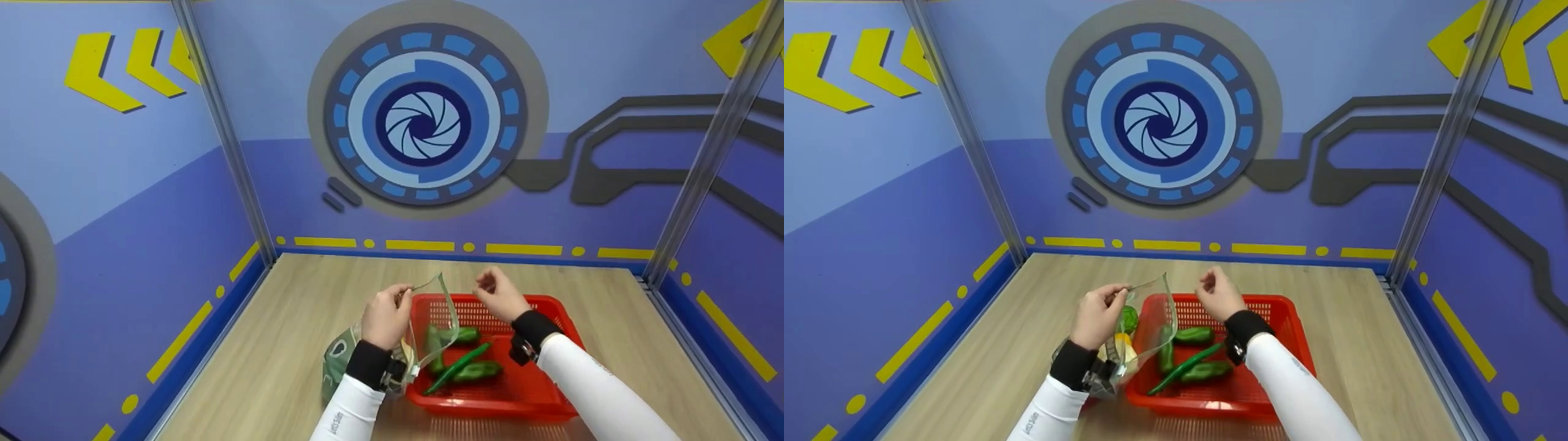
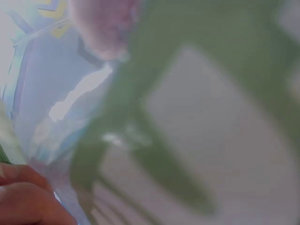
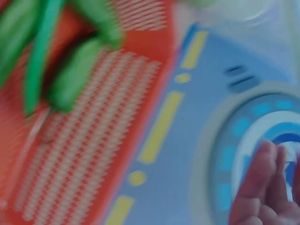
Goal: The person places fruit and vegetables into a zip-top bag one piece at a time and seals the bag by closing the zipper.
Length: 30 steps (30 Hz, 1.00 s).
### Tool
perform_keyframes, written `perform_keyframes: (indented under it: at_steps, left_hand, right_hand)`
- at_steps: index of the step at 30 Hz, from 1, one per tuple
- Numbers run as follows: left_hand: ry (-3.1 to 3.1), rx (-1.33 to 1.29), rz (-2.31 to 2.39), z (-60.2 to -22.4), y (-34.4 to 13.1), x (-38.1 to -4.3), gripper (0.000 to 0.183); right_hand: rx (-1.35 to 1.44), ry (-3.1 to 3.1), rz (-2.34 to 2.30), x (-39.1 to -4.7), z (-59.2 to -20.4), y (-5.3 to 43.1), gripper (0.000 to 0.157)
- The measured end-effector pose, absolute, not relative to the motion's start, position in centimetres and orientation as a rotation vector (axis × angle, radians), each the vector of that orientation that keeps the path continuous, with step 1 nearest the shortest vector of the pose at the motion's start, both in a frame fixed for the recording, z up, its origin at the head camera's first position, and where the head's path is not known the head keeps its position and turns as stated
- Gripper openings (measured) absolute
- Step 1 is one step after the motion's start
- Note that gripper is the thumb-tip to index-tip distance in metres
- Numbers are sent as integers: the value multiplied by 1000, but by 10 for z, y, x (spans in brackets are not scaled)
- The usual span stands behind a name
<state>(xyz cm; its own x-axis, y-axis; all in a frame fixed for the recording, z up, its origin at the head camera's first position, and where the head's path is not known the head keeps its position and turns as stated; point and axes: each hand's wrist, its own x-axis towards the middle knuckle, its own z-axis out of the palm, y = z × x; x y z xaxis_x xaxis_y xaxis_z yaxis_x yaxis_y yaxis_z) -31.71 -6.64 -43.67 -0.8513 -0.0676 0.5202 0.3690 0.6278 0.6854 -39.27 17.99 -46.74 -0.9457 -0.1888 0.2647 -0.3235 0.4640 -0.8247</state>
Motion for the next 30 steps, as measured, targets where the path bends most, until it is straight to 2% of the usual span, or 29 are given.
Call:
perform_keyframes:
  at_steps: [4,12,18,22,30]
  left_hand:
    - [-2350,-222,-1146,-437,-66,-317,19]
    - [-2341,-233,-1154,-439,-64,-317,19]
    - [-2344,-231,-1162,-439,-64,-316,21]
    - [-2357,-219,-1175,-440,-63,-316,21]
    - [-2346,-239,-1179,-443,-63,-318,21]
  right_hand:
    - [468,-2794,1333,-391,-496,187,23]
    - [769,-2944,1130,-383,-538,182,22]
    - [1070,-2931,979,-383,-558,182,36]
    - [1096,-2982,928,-380,-565,184,42]
    - [1060,-3016,825,-379,-572,190,17]
